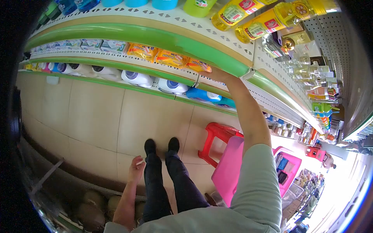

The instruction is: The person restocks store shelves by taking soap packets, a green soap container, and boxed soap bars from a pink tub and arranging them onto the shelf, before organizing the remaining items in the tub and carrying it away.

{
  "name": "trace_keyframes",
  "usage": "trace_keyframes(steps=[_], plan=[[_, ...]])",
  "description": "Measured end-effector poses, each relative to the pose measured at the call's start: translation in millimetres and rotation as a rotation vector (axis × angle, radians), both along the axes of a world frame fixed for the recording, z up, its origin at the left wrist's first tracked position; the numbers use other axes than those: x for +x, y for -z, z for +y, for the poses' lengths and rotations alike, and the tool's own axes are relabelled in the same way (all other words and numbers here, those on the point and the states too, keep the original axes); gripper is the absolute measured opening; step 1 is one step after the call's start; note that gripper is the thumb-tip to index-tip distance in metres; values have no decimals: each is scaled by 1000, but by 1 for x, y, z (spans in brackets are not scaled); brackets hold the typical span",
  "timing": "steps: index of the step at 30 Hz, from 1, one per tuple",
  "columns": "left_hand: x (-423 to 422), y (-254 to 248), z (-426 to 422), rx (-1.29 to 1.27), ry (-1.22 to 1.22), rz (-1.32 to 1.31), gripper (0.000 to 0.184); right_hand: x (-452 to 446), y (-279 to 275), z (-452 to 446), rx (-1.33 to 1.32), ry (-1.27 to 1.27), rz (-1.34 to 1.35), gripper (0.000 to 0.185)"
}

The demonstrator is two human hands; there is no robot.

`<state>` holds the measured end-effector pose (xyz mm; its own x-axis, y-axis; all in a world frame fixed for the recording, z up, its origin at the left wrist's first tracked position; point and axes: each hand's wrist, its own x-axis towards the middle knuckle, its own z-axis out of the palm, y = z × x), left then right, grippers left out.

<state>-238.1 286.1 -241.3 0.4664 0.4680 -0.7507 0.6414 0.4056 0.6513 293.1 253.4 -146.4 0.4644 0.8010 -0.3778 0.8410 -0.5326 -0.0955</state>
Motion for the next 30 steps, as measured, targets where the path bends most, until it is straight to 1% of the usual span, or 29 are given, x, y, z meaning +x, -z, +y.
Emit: trace_keyframes(steps=[2, 3, 5, 8, 9, 11, 13, 15, 16, 17, 18, 19, 20, 22, 23, 24, 25, 26, 27, 28, 29, 30], plan=[[-1, -1, 0, -14, -13, -50, 40, 3, 5, 0, -28, 83, 92, 72], [0, -2, 1, -8, -6, -49, 40, 4, 8, -1, -22, 89, 93, 72], [2, -5, 2, -9, 6, -25, 40, 4, 12, -4, 78, 52, 218, 70], [4, -10, 2, 20, 56, -9, 39, -5, 12, -7, 109, 97, 233, 71], [6, -14, 3, 30, 73, -17, 39, -14, -2, -8, 121, 112, 225, 71], [12, -28, 6, 37, 135, 35, 41, -41, -42, -6, 297, 268, 380, 72], [19, -42, 14, 95, 233, 49, 40, -53, 4, -16, 285, 352, -177, 76], [21, -47, 17, 129, 399, 61, 39, -100, -43, -21, 279, 582, 65, 79], [23, -43, 19, 121, 365, 1, 39, -136, -38, -36, 627, 526, -38, 81], [19, -42, 22, 108, 339, -52, 39, -168, -36, -52, 684, 491, 125, 83], [26, -56, 25, 94, 432, -60, 39, -208, -45, -69, 750, 486, 168, 76], [40, -73, 24, 105, 474, -38, 39, -249, -94, -84, 754, 551, 319, 70], [46, -90, 25, 125, 508, -10, 39, -285, -129, -100, 751, 628, 388, 61], [62, -108, 23, 128, 586, -41, 39, -334, -176, -142, 867, 596, 356, 49], [65, -118, 20, 125, 602, -42, 38, -357, -195, -165, 922, 676, 324, 46], [69, -131, 15, 131, 638, -39, 38, -375, -208, -189, 943, 783, 366, 37], [79, -146, 10, 153, 708, -47, 39, -390, -212, -212, 973, 870, 352, 38], [88, -157, 3, 175, 772, -56, 40, -400, -229, -235, 1021, 950, 275, 34], [92, -162, -2, 188, 795, -49, 40, -411, -234, -259, 1051, 1053, 263, 31], [97, -163, -9, 186, 837, -103, 40, -419, -237, -282, 1104, 1164, 245, 30], [103, -165, -19, 180, 874, -161, 40, -425, -236, -304, 1124, 1247, 156, 29], [109, -173, -30, 190, 888, -157, 40, -430, -241, -326, 1087, 1310, 72, 29]])
